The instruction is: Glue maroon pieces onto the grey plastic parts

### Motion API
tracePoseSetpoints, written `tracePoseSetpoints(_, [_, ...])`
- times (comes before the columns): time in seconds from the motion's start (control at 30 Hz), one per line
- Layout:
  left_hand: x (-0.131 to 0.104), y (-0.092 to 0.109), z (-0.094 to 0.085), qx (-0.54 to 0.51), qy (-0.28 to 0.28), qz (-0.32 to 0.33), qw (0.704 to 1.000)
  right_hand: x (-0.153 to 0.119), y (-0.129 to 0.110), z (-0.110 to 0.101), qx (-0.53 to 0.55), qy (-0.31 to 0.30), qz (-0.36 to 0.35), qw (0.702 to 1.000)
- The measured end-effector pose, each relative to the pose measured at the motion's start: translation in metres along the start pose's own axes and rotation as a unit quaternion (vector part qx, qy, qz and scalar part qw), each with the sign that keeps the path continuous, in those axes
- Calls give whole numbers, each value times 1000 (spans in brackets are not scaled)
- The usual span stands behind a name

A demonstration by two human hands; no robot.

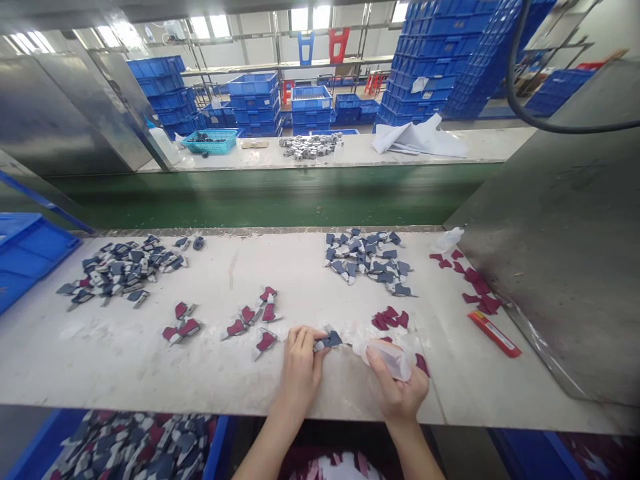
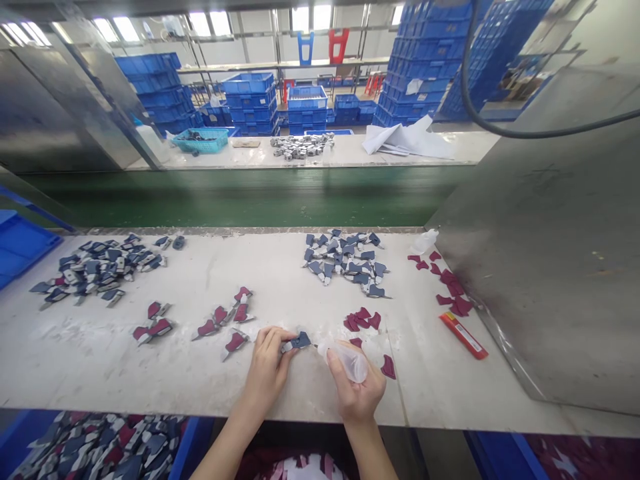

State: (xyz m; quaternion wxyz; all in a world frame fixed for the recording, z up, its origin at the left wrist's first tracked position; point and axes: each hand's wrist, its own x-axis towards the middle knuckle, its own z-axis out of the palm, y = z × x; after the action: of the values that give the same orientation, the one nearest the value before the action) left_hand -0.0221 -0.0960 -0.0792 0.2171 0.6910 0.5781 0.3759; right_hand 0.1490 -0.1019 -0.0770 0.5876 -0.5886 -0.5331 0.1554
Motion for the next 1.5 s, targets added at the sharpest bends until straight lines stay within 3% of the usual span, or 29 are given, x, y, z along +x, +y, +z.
tracePoseSetpoints(0.2, [0, 0, 0, -3, -8, -2, 1000, 3, 0, 1, 30, -59, -25, 997])
tracePoseSetpoints(0.43, [1, 2, -1, -2, -14, -5, 1000, 0, -13, 9, 67, -91, 51, 992])
tracePoseSetpoints(0.83, [0, 1, 0, -3, -8, -1, 1000, 7, -2, 6, 29, -147, -4, 989])
tracePoseSetpoints(1.2, [0, 0, 1, -5, -11, 2, 1000, 5, -7, 9, 50, -137, 43, 988])
tracePoseSetpoints(1.5, [0, 0, 0, -2, -8, -1, 1000, 1, -12, 7, 52, -71, 84, 993])
